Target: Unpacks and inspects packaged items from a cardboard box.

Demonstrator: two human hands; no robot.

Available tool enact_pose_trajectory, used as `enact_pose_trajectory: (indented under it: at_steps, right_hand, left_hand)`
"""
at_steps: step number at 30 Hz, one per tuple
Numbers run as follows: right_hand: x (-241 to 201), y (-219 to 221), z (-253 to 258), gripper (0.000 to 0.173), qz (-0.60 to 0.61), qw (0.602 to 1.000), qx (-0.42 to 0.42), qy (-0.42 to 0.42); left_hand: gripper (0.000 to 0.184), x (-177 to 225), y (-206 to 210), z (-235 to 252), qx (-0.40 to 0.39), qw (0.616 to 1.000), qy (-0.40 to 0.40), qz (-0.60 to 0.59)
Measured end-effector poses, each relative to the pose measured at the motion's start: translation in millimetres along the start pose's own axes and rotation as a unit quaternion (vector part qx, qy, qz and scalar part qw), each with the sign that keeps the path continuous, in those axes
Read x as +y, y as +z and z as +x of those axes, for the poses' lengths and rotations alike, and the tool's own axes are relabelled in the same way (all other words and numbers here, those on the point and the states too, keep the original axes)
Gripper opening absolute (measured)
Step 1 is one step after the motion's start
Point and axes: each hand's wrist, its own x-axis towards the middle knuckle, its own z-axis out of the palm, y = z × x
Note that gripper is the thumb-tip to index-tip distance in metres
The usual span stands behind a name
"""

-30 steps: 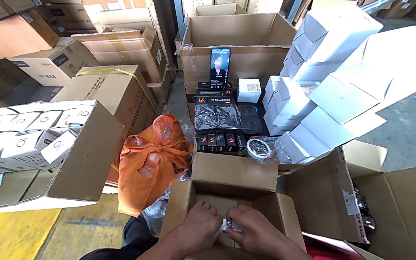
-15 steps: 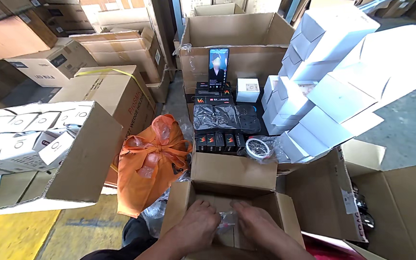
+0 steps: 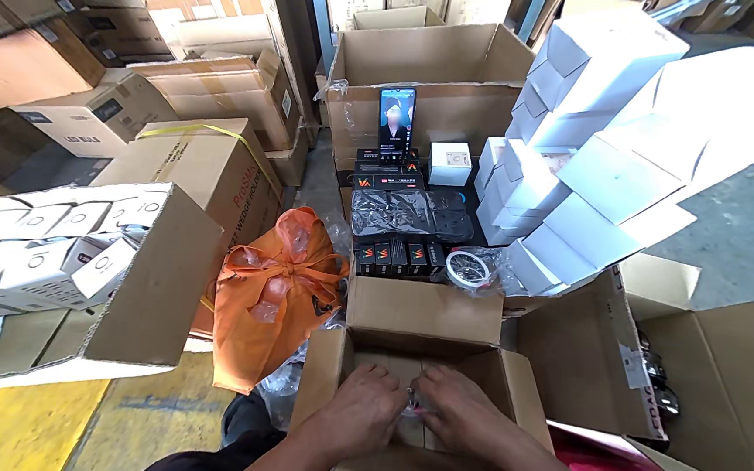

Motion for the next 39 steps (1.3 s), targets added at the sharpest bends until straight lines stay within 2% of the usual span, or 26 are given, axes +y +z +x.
enact_pose_trajectory:
  at_steps: [4,10,25,39]
  right_hand:
    - [-0.1,-2.7,-0.4,0.029,0.008,1.0,-0.005,0.002]
    - [-4.7,-4.1,-0.8,0.053,0.023,0.999,-0.026,0.017]
    - [-2.8,-3.3,0.1,0.039,0.024,0.999,-0.03,-0.001]
    - [-1.2,-3.7,-1.2,0.039,-0.001,0.999,-0.026,-0.031]
  left_hand:
    - [0.022,0.3,0.8,0.6,0.018,1.0,0.006,0.004]
    - [0.017,0.7,0.3,0.6,0.025,1.0,0.013,0.008]
    - [0.021,0.3,2.6,1.4,0.024,0.999,0.022,0.008]
    - [0.023,0.9,2.6,2.0,0.029,0.999,0.022,0.003]
